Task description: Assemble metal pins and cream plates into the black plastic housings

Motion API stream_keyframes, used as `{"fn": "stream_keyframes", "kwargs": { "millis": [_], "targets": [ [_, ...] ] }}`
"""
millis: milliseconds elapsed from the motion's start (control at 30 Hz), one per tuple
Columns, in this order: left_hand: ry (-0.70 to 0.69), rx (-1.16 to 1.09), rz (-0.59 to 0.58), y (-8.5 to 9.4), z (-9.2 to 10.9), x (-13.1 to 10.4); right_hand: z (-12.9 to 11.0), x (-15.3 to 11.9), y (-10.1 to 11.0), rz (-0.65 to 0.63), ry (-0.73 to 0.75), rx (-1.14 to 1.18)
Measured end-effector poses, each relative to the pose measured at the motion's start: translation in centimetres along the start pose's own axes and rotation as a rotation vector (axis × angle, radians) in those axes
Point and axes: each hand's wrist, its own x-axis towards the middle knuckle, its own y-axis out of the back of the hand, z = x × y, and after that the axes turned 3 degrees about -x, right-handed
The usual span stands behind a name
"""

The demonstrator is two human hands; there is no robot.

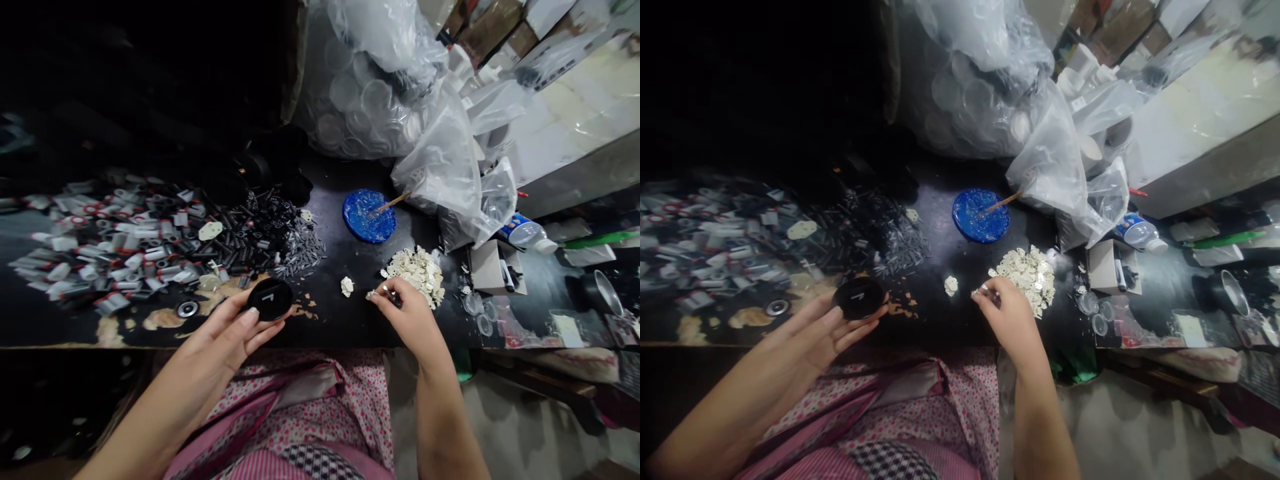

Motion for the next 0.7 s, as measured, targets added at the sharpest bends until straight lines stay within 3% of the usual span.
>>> {"fn": "stream_keyframes", "kwargs": {
  "millis": [200, 367, 533, 700],
  "targets": [
    [0.028, -0.070, 0.017, -0.8, 0.4, -0.6, -3.4, -0.1, -2.5, -0.034, 0.152, 0.270],
    [0.140, -0.285, -0.033, -1.7, 0.9, -1.5, -6.5, -0.3, -5.1, -0.088, 0.448, 0.406],
    [0.094, -0.357, 0.015, -1.8, 1.4, -1.6, -7.3, -0.2, -6.1, -0.115, 0.484, 0.294],
    [0.116, -0.340, 0.075, -1.8, 1.3, -1.4, -7.5, -0.5, -6.1, -0.003, 0.543, 0.128]
  ]
}}
